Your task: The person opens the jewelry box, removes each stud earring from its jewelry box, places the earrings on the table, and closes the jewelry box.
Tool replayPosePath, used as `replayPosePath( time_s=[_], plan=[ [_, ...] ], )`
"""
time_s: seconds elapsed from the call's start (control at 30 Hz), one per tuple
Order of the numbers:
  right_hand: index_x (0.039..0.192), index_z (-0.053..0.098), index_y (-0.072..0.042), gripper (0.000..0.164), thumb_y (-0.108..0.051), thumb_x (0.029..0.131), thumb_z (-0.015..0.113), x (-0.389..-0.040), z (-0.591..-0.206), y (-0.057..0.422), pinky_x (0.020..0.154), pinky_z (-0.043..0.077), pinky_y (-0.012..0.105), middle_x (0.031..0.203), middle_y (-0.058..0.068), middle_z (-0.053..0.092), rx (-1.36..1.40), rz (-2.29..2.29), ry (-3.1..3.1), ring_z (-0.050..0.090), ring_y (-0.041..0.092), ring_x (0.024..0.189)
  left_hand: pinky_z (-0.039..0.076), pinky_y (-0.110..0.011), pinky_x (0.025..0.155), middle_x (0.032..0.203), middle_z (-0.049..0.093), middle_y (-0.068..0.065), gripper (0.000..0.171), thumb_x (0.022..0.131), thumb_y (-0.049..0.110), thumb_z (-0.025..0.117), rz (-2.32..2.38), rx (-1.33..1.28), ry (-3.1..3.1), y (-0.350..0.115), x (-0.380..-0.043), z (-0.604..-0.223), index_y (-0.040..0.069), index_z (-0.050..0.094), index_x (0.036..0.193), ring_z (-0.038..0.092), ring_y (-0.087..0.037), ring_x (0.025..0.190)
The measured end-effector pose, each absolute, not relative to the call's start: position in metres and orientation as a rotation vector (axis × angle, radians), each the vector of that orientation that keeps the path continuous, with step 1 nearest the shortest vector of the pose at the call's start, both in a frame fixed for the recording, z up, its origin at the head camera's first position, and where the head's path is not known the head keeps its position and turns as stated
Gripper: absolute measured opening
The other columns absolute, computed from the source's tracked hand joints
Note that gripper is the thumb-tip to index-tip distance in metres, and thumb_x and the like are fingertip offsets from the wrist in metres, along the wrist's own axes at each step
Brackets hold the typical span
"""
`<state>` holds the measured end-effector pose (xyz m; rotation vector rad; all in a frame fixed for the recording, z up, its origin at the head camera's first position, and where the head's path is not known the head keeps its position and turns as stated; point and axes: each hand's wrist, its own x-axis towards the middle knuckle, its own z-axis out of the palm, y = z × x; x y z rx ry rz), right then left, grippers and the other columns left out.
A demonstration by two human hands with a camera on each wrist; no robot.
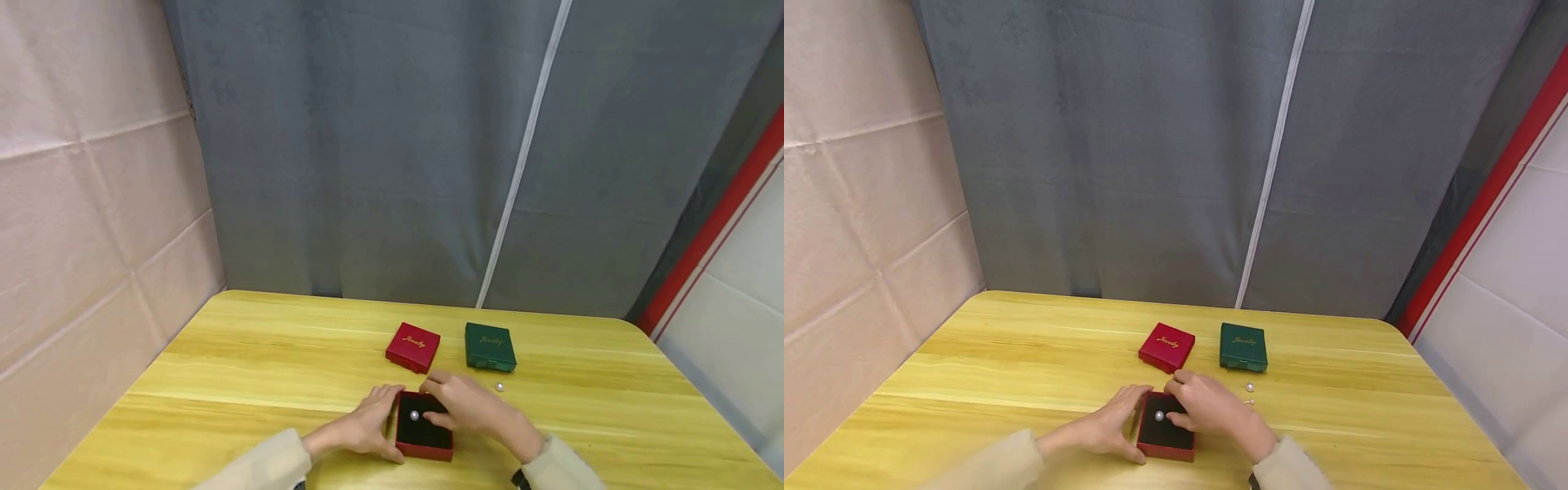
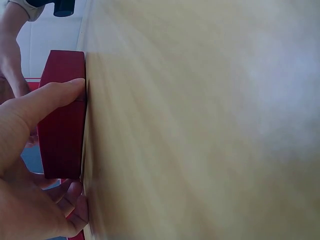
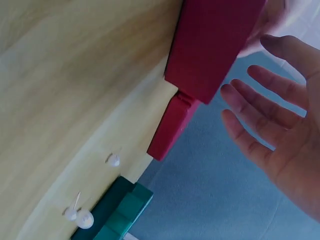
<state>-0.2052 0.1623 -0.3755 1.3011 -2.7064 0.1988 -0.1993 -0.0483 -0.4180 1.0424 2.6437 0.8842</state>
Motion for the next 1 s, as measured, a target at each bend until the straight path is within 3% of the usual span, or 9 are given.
replayPosePath(
  time_s=[1.0],
  plan=[
    [0.098,0.064,-0.01,0.026,-0.026,0.078,0.067,-0.197,-0.387,0.139,0.066,0.046,0.017,0.087,-0.002,0.056,1.441,-0.095,-2.621,0.05,0.003,0.073,0.032,-0.037,0.096,0.126,0.039,-0.01,0.097,0.063,0.036,0.078,0.868,1.081,2.64,-0.05,-0.2,-0.42,-0.004,0.025,0.134,0.033,-0.018,0.111]
  ],
)
